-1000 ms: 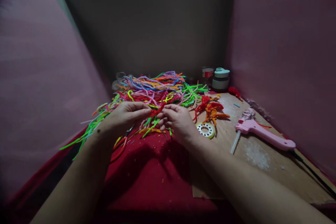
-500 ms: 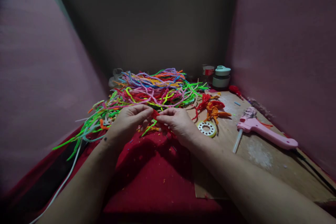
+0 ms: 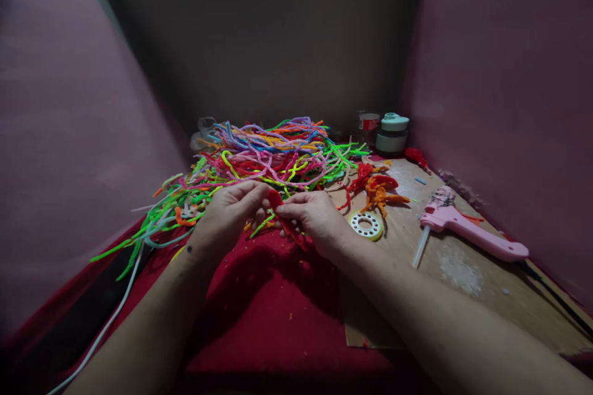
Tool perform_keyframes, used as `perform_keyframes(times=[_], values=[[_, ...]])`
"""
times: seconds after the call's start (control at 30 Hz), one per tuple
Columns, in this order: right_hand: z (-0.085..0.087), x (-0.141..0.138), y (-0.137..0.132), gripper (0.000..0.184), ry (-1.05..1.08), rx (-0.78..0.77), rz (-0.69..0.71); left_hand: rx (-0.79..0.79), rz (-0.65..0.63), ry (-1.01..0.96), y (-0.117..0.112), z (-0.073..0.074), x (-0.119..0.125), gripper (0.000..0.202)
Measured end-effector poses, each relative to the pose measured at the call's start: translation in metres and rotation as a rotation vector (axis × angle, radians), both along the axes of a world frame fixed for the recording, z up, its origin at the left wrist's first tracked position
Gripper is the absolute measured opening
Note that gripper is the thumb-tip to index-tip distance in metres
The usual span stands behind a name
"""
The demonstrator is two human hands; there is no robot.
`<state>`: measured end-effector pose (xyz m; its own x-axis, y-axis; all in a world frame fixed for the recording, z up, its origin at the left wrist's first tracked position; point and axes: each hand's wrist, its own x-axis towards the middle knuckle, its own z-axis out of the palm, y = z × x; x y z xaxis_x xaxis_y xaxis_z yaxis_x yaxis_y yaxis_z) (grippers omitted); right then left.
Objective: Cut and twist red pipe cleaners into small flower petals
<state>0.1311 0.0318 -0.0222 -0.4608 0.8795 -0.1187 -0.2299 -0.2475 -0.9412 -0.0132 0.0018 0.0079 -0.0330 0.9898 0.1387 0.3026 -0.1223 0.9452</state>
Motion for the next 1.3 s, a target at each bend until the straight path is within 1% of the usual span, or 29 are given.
perform_keyframes(times=[0.1, 0.23, 0.47, 0.53, 0.73, 0.83, 0.97, 1.03, 1.2, 1.3], values=[[0.0005, -0.0001, -0.0004, 0.013, 0.009, 0.002, -0.040, -0.035, -0.025, -0.007, 0.0015, -0.0003, -0.0039, 0.024], [0.0015, 0.0005, -0.0006, 0.011, 0.006, 0.005, -0.026, -0.090, -0.087, -0.001, 0.0016, -0.0002, -0.0034, 0.017], [-0.0029, 0.0008, 0.0015, 0.013, 0.068, 0.007, 0.029, -0.095, -0.037, 0.028, 0.0014, -0.0003, -0.0004, 0.012], [-0.0043, 0.0001, 0.0016, 0.012, 0.064, 0.008, 0.021, -0.102, -0.036, 0.029, 0.0016, -0.0009, -0.0006, 0.013], [-0.0068, -0.0017, 0.0012, 0.013, 0.004, 0.104, -0.028, -0.117, -0.035, 0.056, 0.0022, -0.0011, 0.0010, 0.010], [-0.0080, -0.0023, 0.0010, 0.011, -0.020, 0.161, -0.036, -0.137, -0.018, 0.092, 0.0018, 0.0000, 0.0029, 0.006], [-0.0077, -0.0030, -0.0001, 0.009, -0.097, 0.232, -0.062, -0.141, -0.023, 0.143, 0.0004, 0.0007, 0.0042, 0.007], [-0.0072, -0.0031, -0.0004, 0.009, -0.086, 0.221, -0.060, -0.151, -0.038, 0.149, -0.0004, 0.0008, 0.0043, 0.006], [-0.0072, -0.0020, -0.0005, 0.008, 0.044, 0.105, 0.005, -0.148, -0.081, 0.123, -0.0019, 0.0011, 0.0036, 0.005], [-0.0070, -0.0016, -0.0009, 0.009, 0.100, 0.099, 0.036, -0.143, -0.139, 0.080, -0.0018, 0.0009, 0.0023, 0.004]])
